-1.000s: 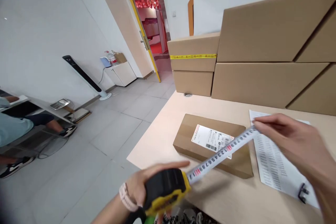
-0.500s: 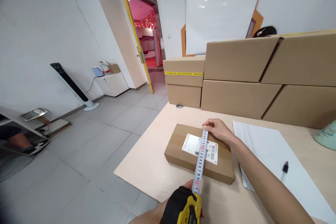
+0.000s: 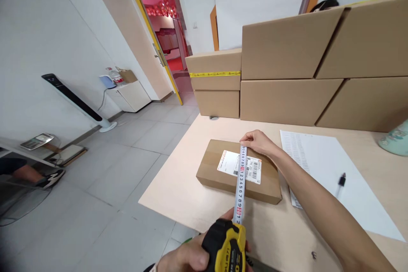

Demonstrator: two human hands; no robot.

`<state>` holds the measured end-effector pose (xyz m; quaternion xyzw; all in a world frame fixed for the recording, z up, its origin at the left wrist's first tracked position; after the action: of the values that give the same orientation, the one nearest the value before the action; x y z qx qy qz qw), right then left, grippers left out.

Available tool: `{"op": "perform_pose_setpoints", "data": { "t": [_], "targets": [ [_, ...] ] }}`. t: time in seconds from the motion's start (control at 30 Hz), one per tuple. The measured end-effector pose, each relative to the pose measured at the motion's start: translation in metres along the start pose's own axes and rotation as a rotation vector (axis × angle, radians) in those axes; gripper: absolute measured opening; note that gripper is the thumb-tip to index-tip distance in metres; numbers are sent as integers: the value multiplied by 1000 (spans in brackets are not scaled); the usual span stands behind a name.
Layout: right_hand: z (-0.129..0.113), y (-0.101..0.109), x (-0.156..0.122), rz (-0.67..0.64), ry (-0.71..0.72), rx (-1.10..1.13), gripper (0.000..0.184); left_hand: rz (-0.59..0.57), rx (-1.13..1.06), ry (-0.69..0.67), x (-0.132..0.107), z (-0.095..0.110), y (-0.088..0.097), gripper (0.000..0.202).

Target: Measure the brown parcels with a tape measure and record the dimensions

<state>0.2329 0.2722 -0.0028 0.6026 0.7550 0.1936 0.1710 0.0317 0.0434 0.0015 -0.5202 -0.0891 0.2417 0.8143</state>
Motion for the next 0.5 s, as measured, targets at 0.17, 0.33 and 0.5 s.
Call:
{"op": "perform_pose_setpoints", "data": {
  "t": [0.17, 0.33, 0.5],
  "targets": [
    [6, 0, -1, 22, -8, 18, 17, 49, -36, 41, -3, 7, -9, 99],
    [5, 0, -1, 24, -10, 34, 19, 70, -39, 75, -2, 2, -4, 100],
    [2, 1, -1, 18, -14, 49, 19, 64, -16, 80, 1, 0, -1, 100]
  ]
}}
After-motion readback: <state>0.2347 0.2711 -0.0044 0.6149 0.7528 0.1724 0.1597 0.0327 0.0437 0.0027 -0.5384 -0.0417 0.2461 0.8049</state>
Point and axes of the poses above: each hand's wrist, its own x-axis towards the middle knuckle, its own y-axis out of the back of the hand, z = x × y, the point moved 5 cm from there along x, towards the middle knuckle, and after that the axes turned 3 degrees about -x, right-handed, at the moved point
